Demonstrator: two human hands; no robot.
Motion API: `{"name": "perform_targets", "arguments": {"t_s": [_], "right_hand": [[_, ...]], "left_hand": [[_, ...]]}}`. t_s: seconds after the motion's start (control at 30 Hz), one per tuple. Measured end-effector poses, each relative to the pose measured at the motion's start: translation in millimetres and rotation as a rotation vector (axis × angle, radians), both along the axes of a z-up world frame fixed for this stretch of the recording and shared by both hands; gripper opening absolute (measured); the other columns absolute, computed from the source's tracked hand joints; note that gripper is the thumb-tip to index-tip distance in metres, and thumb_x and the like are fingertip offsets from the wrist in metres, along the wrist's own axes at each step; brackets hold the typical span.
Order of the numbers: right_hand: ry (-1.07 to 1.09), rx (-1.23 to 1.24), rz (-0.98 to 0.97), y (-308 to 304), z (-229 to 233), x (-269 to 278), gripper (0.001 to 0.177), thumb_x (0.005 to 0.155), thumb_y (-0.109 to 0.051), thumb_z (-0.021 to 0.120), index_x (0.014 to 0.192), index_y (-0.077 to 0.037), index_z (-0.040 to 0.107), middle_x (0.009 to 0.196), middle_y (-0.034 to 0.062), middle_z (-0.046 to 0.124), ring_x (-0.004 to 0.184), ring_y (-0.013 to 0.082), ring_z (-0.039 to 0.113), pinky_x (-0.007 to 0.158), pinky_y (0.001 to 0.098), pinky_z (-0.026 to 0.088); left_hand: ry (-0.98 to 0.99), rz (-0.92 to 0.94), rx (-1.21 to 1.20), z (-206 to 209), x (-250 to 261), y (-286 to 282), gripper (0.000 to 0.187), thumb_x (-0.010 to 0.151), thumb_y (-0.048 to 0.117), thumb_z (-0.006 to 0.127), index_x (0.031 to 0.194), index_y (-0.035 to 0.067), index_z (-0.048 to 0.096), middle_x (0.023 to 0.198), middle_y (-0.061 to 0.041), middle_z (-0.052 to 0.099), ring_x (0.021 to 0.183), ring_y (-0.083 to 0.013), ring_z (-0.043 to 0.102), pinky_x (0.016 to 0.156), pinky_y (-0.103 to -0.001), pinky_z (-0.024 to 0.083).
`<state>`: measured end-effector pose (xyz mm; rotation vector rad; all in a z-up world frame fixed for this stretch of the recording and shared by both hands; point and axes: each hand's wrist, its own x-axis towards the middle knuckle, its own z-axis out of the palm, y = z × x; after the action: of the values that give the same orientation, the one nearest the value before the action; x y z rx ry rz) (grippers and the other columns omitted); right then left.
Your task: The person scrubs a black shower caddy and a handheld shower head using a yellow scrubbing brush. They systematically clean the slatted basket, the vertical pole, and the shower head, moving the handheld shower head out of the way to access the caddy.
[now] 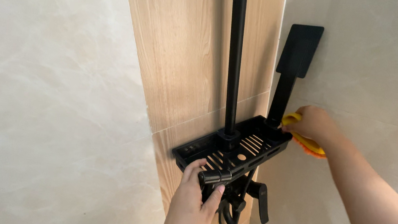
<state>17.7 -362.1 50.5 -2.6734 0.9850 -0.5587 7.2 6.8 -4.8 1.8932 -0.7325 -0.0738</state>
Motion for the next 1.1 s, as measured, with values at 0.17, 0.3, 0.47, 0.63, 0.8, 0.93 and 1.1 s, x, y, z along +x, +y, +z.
{"name": "perform_targets", "arguments": {"t_s": [0.17, 0.3, 0.47, 0.63, 0.8, 0.93, 1.1], "right_hand": [[0.049, 0.055, -0.072, -10, 5, -36, 0.067, 0.069, -0.046, 0.092, 0.123, -0.01, 0.078, 0.105, 0.0182, 0.08, 0.093, 0.034, 0.078, 0.085, 0.0445, 0.062], [-0.176, 0.277, -0.152, 8, -4, -70, 0.067, 0.076, -0.048, 0.085, 0.129, -0.008, 0.073, 0.098, 0.0237, 0.081, 0.079, 0.0388, 0.082, 0.071, 0.0464, 0.067], [-0.325, 0.332, -0.096, 40, -9, -86, 0.068, 0.074, -0.048, 0.084, 0.129, -0.009, 0.073, 0.093, 0.0215, 0.079, 0.075, 0.034, 0.079, 0.068, 0.044, 0.064], [-0.352, 0.287, -0.045, 60, -12, -84, 0.062, 0.075, -0.046, 0.084, 0.123, -0.008, 0.075, 0.091, 0.0197, 0.08, 0.076, 0.0302, 0.079, 0.07, 0.0406, 0.063], [-0.483, 0.43, -0.065, 72, -15, -91, 0.056, 0.08, -0.041, 0.081, 0.124, -0.006, 0.072, 0.092, 0.0202, 0.078, 0.072, 0.029, 0.076, 0.065, 0.0414, 0.063], [-0.629, 0.605, -0.086, 78, -17, -100, 0.058, 0.084, -0.035, 0.08, 0.123, 0.005, 0.069, 0.088, 0.0243, 0.075, 0.067, 0.0305, 0.075, 0.056, 0.0413, 0.062], [-0.635, 0.633, -0.091, 88, -15, -101, 0.059, 0.088, -0.036, 0.076, 0.127, 0.008, 0.066, 0.085, 0.0279, 0.073, 0.062, 0.0345, 0.072, 0.051, 0.0436, 0.06]], "left_hand": [[0.154, 0.163, 0.042, 31, -8, 1, 0.06, 0.094, 0.028, 0.064, 0.143, 0.003, 0.039, 0.135, -0.01, 0.054, 0.077, -0.0264, 0.084, 0.072, -0.032, 0.068], [-0.211, 0.125, 0.022, 70, -9, -2, 0.039, 0.093, 0.031, 0.062, 0.116, 0.0, 0.062, 0.074, -0.02, 0.074, 0.068, -0.0351, 0.076, 0.061, -0.043, 0.058], [-0.599, 0.1, 0.204, 94, 13, -64, 0.039, 0.098, 0.033, 0.059, 0.108, -0.005, 0.057, 0.073, -0.023, 0.07, 0.074, -0.0393, 0.074, 0.064, -0.046, 0.061], [-0.562, 0.124, 0.382, 94, 25, -104, 0.052, 0.103, 0.048, 0.048, 0.107, -0.003, 0.056, 0.077, -0.02, 0.071, 0.076, -0.0337, 0.075, 0.061, -0.041, 0.061], [-0.423, -0.029, 0.41, 93, 26, -115, 0.063, 0.113, 0.041, 0.018, 0.1, 0.001, 0.065, 0.068, -0.007, 0.064, 0.054, -0.024, 0.063, 0.049, -0.035, 0.058], [0.093, -0.089, 0.282, 91, 51, -102, 0.051, 0.109, 0.035, 0.035, 0.145, -0.001, 0.039, 0.082, -0.005, 0.066, 0.068, -0.0161, 0.063, 0.063, -0.035, 0.055], [0.357, -0.373, 0.013, 73, 82, -84, 0.047, 0.1, 0.044, 0.051, 0.126, 0.006, 0.061, 0.096, -0.001, 0.066, 0.091, -0.0151, 0.062, 0.08, -0.039, 0.056]]}}
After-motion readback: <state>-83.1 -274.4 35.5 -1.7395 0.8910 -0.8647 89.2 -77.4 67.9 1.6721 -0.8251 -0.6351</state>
